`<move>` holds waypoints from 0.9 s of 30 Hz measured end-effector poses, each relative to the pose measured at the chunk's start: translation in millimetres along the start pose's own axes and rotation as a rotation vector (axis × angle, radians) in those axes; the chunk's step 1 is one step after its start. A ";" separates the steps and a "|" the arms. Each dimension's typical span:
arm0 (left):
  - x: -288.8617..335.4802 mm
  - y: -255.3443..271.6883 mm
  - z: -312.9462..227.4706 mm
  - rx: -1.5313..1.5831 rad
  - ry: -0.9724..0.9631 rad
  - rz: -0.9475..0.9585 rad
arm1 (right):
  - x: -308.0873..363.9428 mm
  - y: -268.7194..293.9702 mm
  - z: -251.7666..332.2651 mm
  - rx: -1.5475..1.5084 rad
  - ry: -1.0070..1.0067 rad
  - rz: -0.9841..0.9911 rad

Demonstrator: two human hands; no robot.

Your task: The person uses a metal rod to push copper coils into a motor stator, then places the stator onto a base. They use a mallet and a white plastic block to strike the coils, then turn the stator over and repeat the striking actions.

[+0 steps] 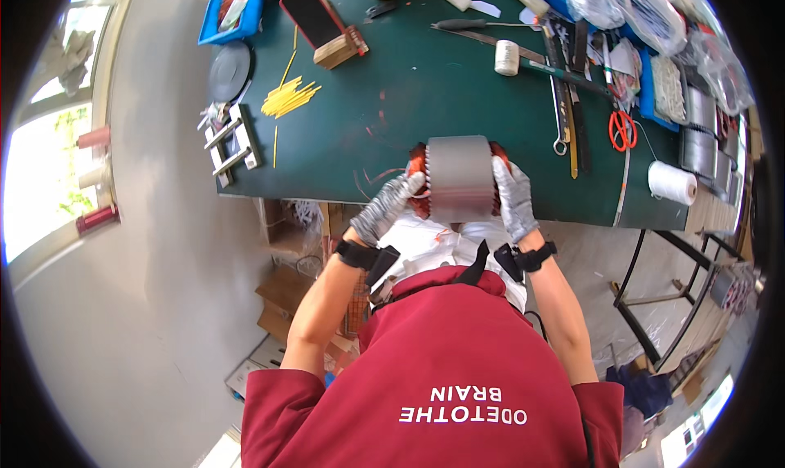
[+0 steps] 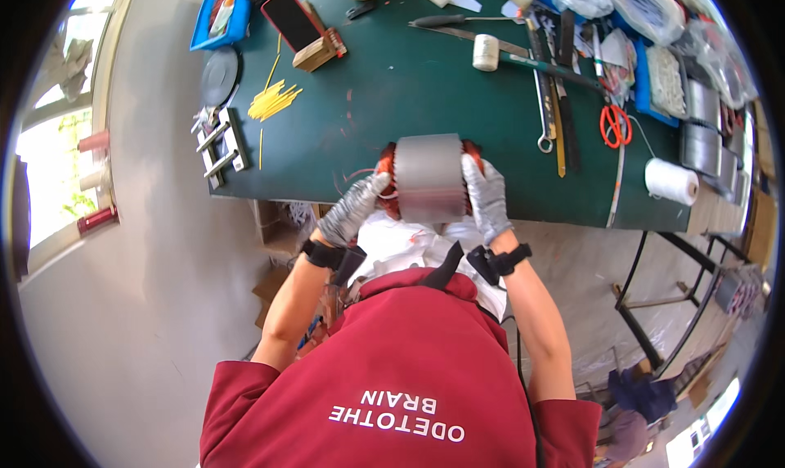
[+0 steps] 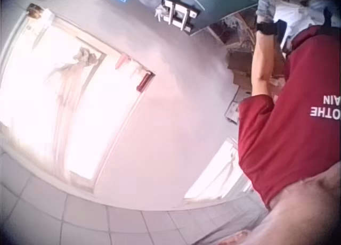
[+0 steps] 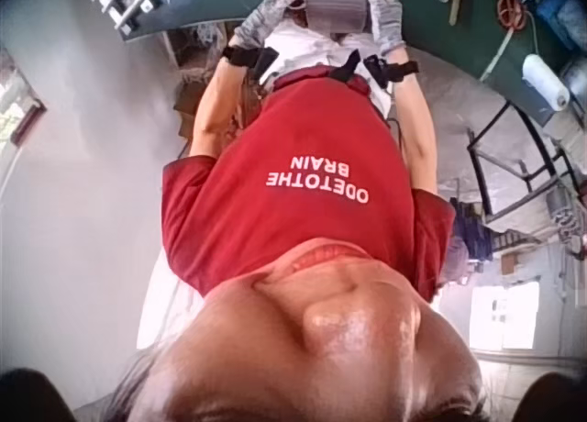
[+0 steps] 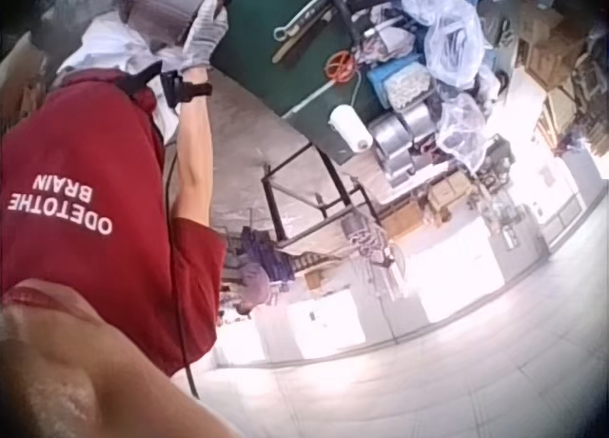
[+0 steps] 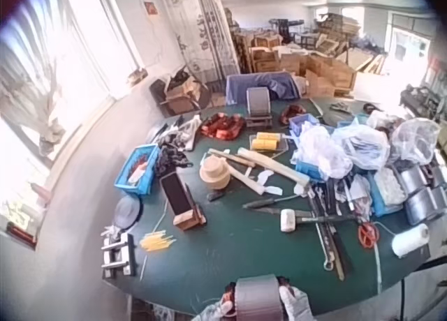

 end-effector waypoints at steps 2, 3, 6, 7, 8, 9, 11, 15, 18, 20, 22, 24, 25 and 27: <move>2.6 18.9 -31.1 -0.657 -0.110 -0.180 | -13.6 -24.5 1.3 0.040 -0.012 0.103; 9.5 22.3 -50.9 -1.357 0.054 -0.357 | -27.5 -27.8 -14.4 0.063 -0.027 0.125; 9.6 17.6 -107.8 -1.423 -0.303 -0.673 | -46.7 -49.2 -2.3 0.294 0.009 0.175; 0.7 20.8 -117.2 -1.362 -0.735 -0.691 | -36.4 -63.4 20.7 0.311 -0.101 0.177; -4.7 28.3 -115.2 -1.271 -1.168 -0.682 | -33.6 -70.1 32.6 0.320 -0.088 0.225; -23.4 47.5 -93.1 -1.346 -1.055 -0.679 | -37.2 -76.2 31.1 0.197 -0.129 0.253; -52.0 91.4 -52.2 -1.505 -0.197 -0.375 | -66.7 -70.6 16.8 0.157 -0.121 0.266; 4.1 186.1 30.5 -1.347 0.011 -0.401 | -87.7 -73.8 30.0 0.351 0.024 0.323; 58.1 153.1 -22.5 -1.291 0.059 -0.767 | -50.2 -65.2 48.1 0.558 0.414 0.130; 64.1 109.6 -73.0 -1.586 -0.492 -1.021 | -30.9 -57.6 22.0 0.698 0.697 -0.029; 55.3 41.9 -124.9 -1.450 -0.854 -1.017 | -34.5 -67.0 30.6 0.635 0.748 0.043; 2.6 0.5 -122.8 -1.436 -0.824 -0.757 | -55.8 -59.7 31.3 0.738 0.680 0.049; -20.1 -12.0 -123.9 -1.573 -0.784 -0.693 | -60.4 -65.2 43.7 0.787 0.657 0.167; -52.7 -7.2 -115.4 -1.575 -0.779 -0.694 | -76.2 -72.6 58.1 0.733 0.745 0.340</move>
Point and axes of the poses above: each hand's wrist, its own x-axis away from the middle knuckle, its own y-axis out of the back of the hand, z = x × y, the point moved 5 cm from there along -x, towards the middle knuckle, and after that the axes turned 4 degrees about -z, right-handed, at the moved point
